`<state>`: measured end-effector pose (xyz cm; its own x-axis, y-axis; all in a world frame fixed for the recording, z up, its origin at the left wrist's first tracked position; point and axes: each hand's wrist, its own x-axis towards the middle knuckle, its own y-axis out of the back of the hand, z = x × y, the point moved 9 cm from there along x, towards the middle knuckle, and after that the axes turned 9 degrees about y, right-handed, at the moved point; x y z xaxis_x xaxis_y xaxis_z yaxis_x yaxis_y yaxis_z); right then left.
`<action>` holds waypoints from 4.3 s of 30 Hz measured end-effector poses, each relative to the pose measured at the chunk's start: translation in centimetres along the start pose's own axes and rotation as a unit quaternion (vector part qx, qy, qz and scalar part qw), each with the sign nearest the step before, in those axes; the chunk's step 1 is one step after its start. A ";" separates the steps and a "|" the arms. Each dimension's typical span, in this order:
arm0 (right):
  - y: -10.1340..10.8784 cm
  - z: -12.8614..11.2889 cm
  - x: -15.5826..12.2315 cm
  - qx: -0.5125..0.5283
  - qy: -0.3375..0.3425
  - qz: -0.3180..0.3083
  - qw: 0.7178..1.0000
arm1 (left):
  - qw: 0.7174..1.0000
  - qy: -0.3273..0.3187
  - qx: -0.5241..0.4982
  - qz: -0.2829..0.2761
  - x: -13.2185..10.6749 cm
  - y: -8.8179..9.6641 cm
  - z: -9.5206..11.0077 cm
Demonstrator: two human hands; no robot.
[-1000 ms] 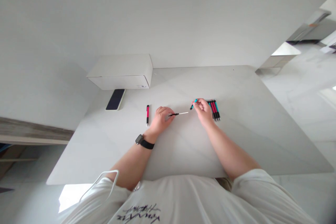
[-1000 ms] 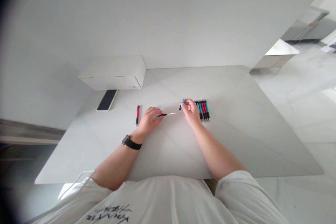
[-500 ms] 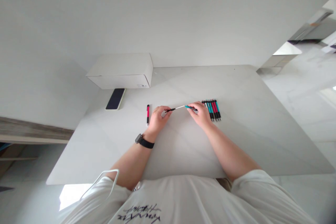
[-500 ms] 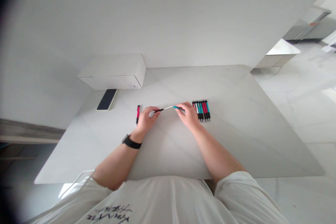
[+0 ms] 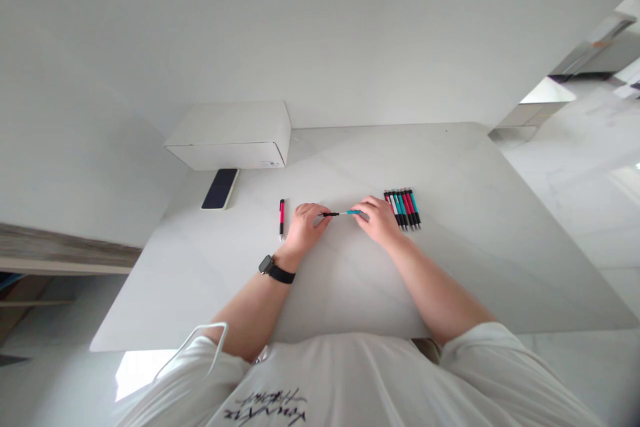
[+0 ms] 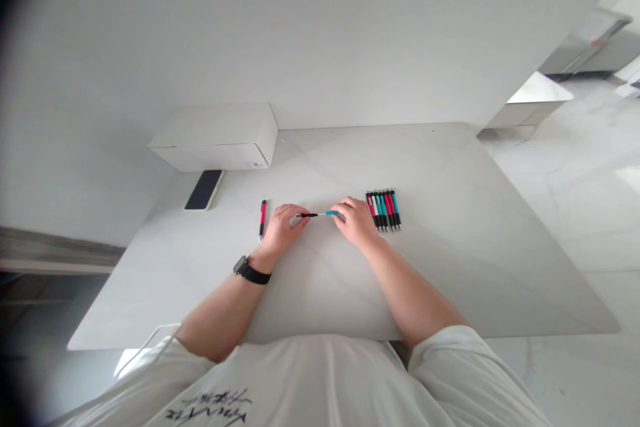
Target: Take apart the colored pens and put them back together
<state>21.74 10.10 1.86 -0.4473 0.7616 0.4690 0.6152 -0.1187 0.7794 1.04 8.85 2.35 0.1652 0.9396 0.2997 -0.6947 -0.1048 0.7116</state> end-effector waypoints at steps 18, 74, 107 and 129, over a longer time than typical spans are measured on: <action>-0.7 -2.4 0.0 -0.003 0.043 -0.007 0.999 | 0.999 -0.008 -0.023 -0.036 -0.1 -0.8 0.4; -0.6 -1.9 0.0 0.012 0.043 0.005 0.999 | 0.998 -0.016 -0.054 -0.042 -0.3 -0.3 0.7; -0.5 -2.1 0.1 0.018 0.043 0.006 0.999 | 0.999 -0.021 -0.030 -0.033 -0.1 -0.6 0.6; -0.5 -2.0 0.1 0.029 0.040 0.004 0.999 | 0.999 -0.033 -0.020 -0.023 -0.1 -0.6 0.7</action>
<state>20.06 8.93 2.30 -0.4915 0.7064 0.5093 0.6548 -0.0858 0.7510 1.90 8.56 2.29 0.2426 0.9198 0.3084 -0.7118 -0.0472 0.7008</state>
